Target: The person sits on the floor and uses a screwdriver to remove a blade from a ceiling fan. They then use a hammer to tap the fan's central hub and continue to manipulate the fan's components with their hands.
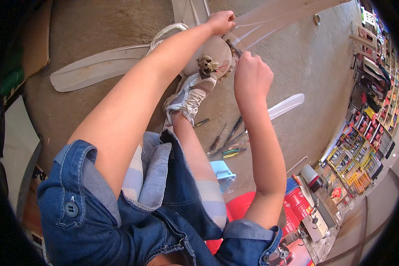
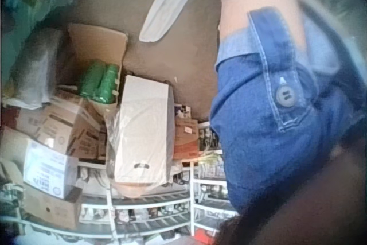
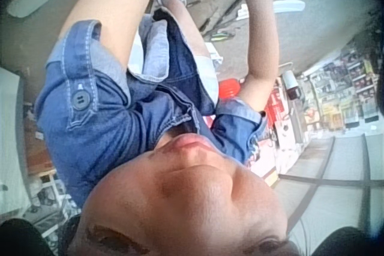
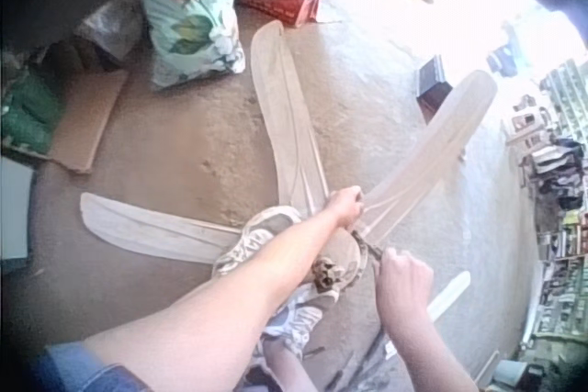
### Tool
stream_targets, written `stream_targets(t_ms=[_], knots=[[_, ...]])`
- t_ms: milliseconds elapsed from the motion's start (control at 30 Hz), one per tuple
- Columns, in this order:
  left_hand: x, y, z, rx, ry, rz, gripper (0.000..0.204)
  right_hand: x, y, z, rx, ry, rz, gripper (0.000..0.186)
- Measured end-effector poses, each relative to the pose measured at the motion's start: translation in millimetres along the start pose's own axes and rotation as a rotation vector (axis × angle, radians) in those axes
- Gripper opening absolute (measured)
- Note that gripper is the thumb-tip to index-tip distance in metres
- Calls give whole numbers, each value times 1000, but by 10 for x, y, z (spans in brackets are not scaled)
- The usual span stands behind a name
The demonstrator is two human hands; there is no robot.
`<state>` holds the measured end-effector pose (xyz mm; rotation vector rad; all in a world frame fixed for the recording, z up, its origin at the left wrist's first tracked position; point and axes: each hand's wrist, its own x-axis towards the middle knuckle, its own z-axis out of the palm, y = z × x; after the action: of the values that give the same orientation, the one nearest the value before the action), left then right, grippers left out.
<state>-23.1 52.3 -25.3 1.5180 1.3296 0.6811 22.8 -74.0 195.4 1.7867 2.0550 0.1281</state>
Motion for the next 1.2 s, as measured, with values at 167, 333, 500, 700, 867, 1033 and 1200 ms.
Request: stream_targets(t_ms=[167, 333, 500, 700, 867, 1033, 1200], knots=[[-39, 25, -7, -21, 18, 8, 25, -37, 4, 57, -133, 190, -337, 3], [-53, 8, -45, -20, 2, -6, 24, 100, 32, -26, -66, 195, -399, 11], [-73, 59, -20, -7, 9, 18, 23, 12, 214, 126, 305, 183, 132, 34], [-42, -25, -25, -22, 35, 19, 23, -34, 262, 230, 564, -279, 250, 28], [-58, 25, -13, 5, 54, 23, 23, 7, -83, 234, -209, 27, -264, 11], [-47, -5, -55, 20, 11, 21, 22, 100, 61, 60, -16, -72, -201, 10], [74, 104, -143, 188, -156, 57, 21, -45, 287, 171, 1522, -552, 751, 21]])
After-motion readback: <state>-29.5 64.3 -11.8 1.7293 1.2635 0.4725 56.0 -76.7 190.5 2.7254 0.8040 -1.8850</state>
